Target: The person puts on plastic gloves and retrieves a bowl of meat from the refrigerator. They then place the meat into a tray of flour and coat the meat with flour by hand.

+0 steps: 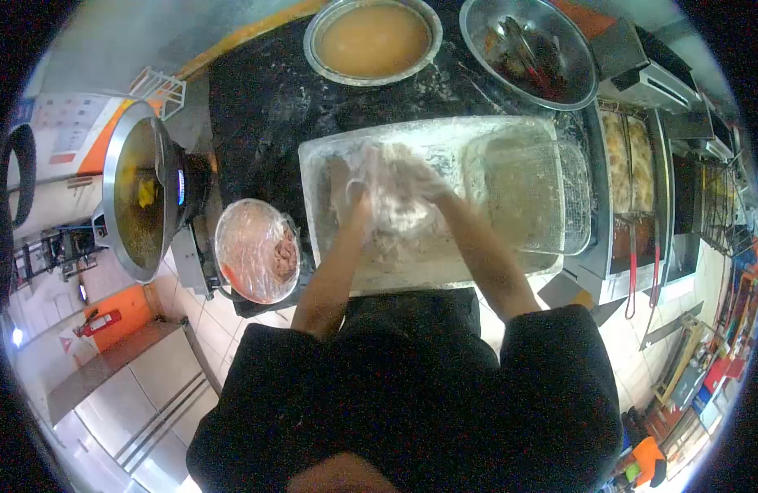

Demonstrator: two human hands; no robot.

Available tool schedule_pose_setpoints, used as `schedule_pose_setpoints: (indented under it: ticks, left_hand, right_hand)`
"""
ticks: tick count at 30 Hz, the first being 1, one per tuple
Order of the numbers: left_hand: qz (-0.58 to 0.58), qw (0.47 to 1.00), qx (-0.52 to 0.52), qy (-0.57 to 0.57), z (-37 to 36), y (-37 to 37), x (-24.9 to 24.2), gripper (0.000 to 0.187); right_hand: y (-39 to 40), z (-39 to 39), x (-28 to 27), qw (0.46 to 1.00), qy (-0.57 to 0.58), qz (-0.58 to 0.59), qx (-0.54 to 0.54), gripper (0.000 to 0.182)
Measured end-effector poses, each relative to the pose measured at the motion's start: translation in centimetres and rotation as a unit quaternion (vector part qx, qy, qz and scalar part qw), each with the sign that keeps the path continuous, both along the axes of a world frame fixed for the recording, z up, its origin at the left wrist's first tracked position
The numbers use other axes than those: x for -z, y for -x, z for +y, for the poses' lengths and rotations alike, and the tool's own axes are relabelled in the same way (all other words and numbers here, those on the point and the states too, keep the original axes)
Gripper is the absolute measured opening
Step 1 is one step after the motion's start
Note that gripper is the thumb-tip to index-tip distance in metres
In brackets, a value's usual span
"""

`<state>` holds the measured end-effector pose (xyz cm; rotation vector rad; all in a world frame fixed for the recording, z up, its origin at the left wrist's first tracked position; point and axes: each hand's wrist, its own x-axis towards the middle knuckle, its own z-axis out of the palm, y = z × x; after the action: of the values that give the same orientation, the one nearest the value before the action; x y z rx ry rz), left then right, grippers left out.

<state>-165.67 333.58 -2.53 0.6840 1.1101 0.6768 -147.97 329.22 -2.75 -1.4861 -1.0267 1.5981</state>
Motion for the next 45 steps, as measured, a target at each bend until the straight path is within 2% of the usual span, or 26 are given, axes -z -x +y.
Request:
schedule_pose_setpoints:
  ticks: [2,3,4,6,8,11,14,18,19,20,21,22,23,25,28,29,30,31,34,36,38,40,41,43,44,45]
  left_hand:
    - [0.146,0.986,0.071,0.032,-0.3,0.7,-7.7,0.061]
    - [0.188,0.977,0.091,0.034,-1.0,1.3,-11.7,0.062]
    - [0.258,0.955,0.142,0.027,-1.2,2.2,-11.7,0.060]
    - [0.353,0.911,0.212,-0.004,-2.0,3.1,-8.7,0.057]
    - [0.391,0.891,0.231,-0.026,-2.5,2.1,-5.3,0.054]
    - [0.355,0.909,0.216,0.035,-2.4,0.4,-4.0,0.049]
    - [0.256,0.940,0.186,0.131,-0.3,0.6,-4.7,0.045]
    - [-0.040,0.992,0.055,0.103,-0.9,5.0,1.2,0.056]
    - [-0.054,0.987,0.070,0.132,-0.8,6.5,3.2,0.053]
    - [-0.068,0.981,0.087,0.160,-0.7,7.9,5.3,0.051]
    - [-0.082,0.973,0.104,0.190,-0.6,8.4,6.3,0.048]
    - [0.079,0.946,0.282,0.138,-0.5,7.6,3.2,0.050]
    - [0.235,0.863,0.440,0.074,-0.3,6.1,-3.2,0.052]
    - [0.365,0.765,0.530,-0.007,-2.0,5.8,-9.1,0.054]
    - [0.301,0.866,0.399,-0.005,-5.4,5.7,-9.5,0.056]
    - [0.264,0.898,0.351,0.023,-6.2,4.1,-6.3,0.056]
    - [0.273,0.889,0.368,-0.012,-6.3,4.1,-2.0,0.054]
    - [0.283,0.878,0.384,-0.046,-6.4,4.0,2.1,0.051]
    - [0.144,0.968,0.163,0.125,-5.5,3.6,-3.0,0.047]
    - [0.109,0.972,0.043,0.203,-5.1,3.6,-7.2,0.046]
    - [0.277,0.913,0.267,0.132,-3.3,6.0,-1.4,0.047]
    - [0.366,0.876,0.300,0.088,-1.7,6.0,-1.6,0.050]
    - [0.376,0.894,0.229,0.087,-0.9,4.8,-5.2,0.054]
    - [0.389,0.907,0.158,-0.017,-0.8,3.4,-6.1,0.059]
    - [0.392,0.899,0.157,-0.121,-1.1,2.8,-3.6,0.062]
    - [0.329,0.936,0.121,-0.030,-1.1,1.9,-2.1,0.063]
  right_hand:
    - [-3.5,-1.6,-2.5,0.982,-0.087,0.103,-0.129,0.056]
    - [-5.2,-2.0,-1.9,0.949,-0.184,0.183,-0.178,0.062]
    - [-6.9,-2.4,-1.4,0.895,-0.265,0.275,-0.229,0.068]
    - [-8.3,-4.7,-1.9,0.975,-0.043,0.153,-0.155,0.068]
    - [-4.5,-5.3,-1.5,0.992,0.043,0.074,-0.089,0.068]
    - [0.0,-5.3,1.6,0.989,0.007,0.114,-0.097,0.069]
    - [-2.3,-4.4,4.5,0.940,-0.072,0.278,-0.186,0.070]
    - [-0.9,-4.4,2.5,0.997,-0.069,0.034,-0.001,0.068]
    - [-0.6,-4.5,1.9,0.998,-0.064,-0.016,0.021,0.068]
    - [-0.9,-5.2,-0.9,0.999,-0.027,-0.044,-0.011,0.069]
    - [-2.4,-4.9,-3.5,0.985,-0.108,-0.007,-0.132,0.070]
    - [-3.9,-4.6,-6.0,0.951,-0.186,0.050,-0.241,0.071]
    - [-5.2,-5.3,-7.2,0.974,-0.062,0.034,-0.216,0.072]
    - [-5.8,-7.7,-8.6,0.970,0.186,0.004,-0.156,0.073]
    - [-2.1,-10.6,-2.4,0.980,0.111,0.102,-0.126,0.077]
    - [-0.6,-9.9,-0.9,0.976,0.148,0.056,-0.152,0.078]
    - [1.1,-9.0,-0.1,0.966,0.186,0.011,-0.177,0.079]
    - [2.3,-8.8,-0.3,0.967,0.206,0.068,-0.130,0.080]
    - [3.7,-7.4,-2.0,0.961,0.209,0.172,-0.055,0.076]
    - [1.8,-7.0,-7.1,0.973,0.153,0.150,-0.089,0.069]
    - [-0.6,-7.0,-7.2,0.984,0.088,0.142,-0.068,0.064]
    - [-5.3,-6.5,-3.6,0.988,0.009,0.152,0.013,0.061]
    - [-5.6,-5.6,-3.5,0.985,0.021,0.162,0.050,0.063]
    - [-3.6,-1.9,-5.4,0.971,0.091,0.188,0.115,0.071]
    - [-3.0,-1.1,-3.8,0.970,0.027,0.234,0.069,0.074]
    - [-2.4,-0.3,-2.2,0.958,-0.035,0.284,0.023,0.076]
